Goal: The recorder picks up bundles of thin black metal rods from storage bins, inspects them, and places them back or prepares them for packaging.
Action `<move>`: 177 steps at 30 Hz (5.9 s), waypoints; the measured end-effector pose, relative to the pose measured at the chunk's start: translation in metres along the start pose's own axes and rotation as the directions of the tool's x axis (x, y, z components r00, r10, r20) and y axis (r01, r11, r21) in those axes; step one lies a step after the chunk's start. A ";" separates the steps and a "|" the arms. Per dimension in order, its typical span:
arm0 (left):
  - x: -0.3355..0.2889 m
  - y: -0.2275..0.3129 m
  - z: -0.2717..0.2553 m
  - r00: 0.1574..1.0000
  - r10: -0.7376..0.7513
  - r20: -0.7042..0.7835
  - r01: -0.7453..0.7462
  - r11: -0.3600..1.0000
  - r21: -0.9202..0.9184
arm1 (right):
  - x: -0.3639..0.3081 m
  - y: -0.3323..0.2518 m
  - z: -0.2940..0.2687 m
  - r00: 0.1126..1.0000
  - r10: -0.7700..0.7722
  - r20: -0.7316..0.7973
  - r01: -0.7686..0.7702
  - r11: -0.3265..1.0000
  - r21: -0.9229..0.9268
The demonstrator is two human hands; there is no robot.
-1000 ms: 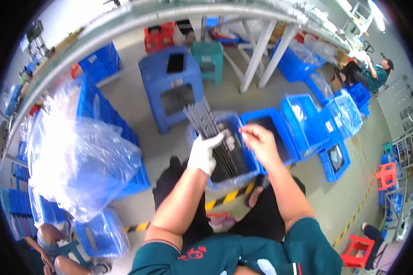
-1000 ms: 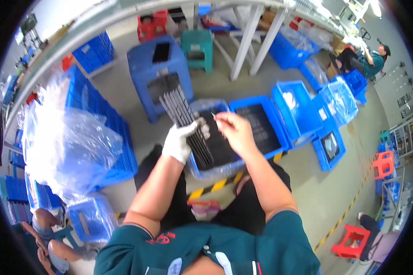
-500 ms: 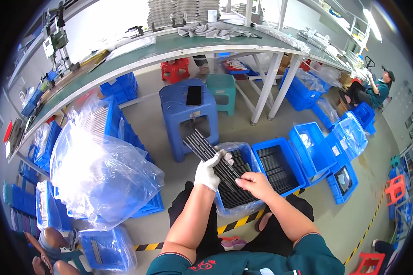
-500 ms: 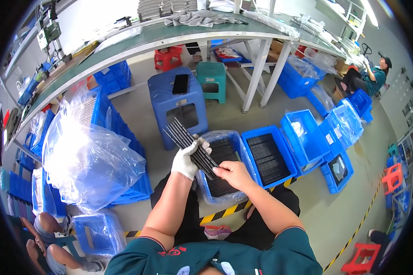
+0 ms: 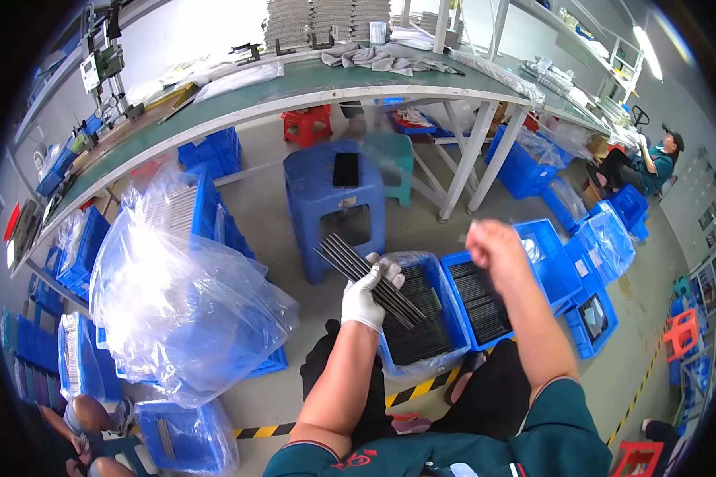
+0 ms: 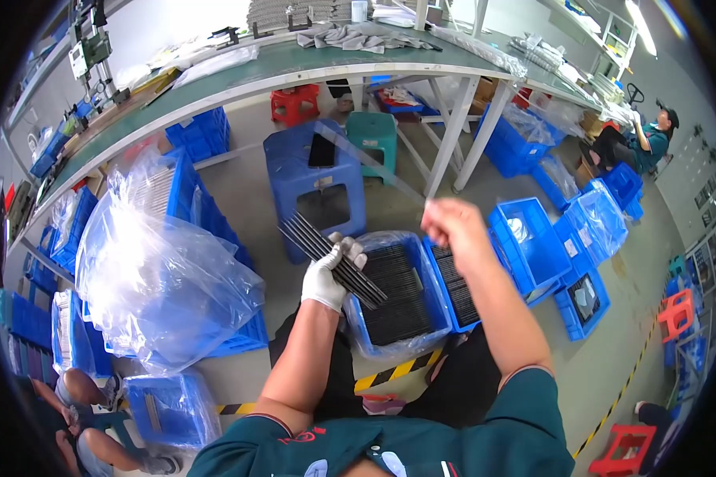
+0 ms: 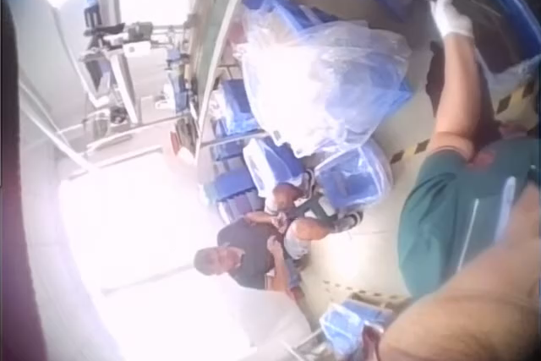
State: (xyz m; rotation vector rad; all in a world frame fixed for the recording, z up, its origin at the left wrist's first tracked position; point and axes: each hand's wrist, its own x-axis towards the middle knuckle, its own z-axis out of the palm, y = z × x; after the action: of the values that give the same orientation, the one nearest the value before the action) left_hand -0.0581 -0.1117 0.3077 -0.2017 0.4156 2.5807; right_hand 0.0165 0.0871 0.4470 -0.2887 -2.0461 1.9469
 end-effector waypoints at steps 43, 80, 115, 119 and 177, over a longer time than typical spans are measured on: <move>-0.009 -0.035 0.030 0.981 -0.124 0.148 0.108 0.988 0.113 | -0.050 0.116 0.004 0.641 0.446 0.625 -0.580 0.815 0.013; -0.044 -0.079 0.030 0.753 -0.653 0.082 0.595 0.729 0.338 | -0.021 0.107 -0.046 0.886 0.378 0.268 -0.428 0.890 0.160; -0.047 -0.092 0.024 0.696 -0.716 0.055 0.641 0.655 0.400 | -0.019 0.105 -0.043 0.903 0.386 0.186 -0.411 0.904 0.119; -0.048 -0.093 0.024 0.690 -0.722 0.058 0.642 0.647 0.411 | -0.020 0.105 -0.038 0.888 0.418 0.192 -0.447 0.883 0.146; -0.040 -0.084 0.027 0.850 -0.526 -0.039 0.487 0.754 0.441 | -0.060 0.089 -0.025 0.985 -0.174 0.000 0.166 0.943 -0.287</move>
State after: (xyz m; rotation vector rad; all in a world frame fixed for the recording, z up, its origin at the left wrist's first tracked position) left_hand 0.0170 -0.0527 0.3208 -0.0296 0.7764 1.8917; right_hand 0.0757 0.0954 0.3541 -0.1902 -2.2538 1.5384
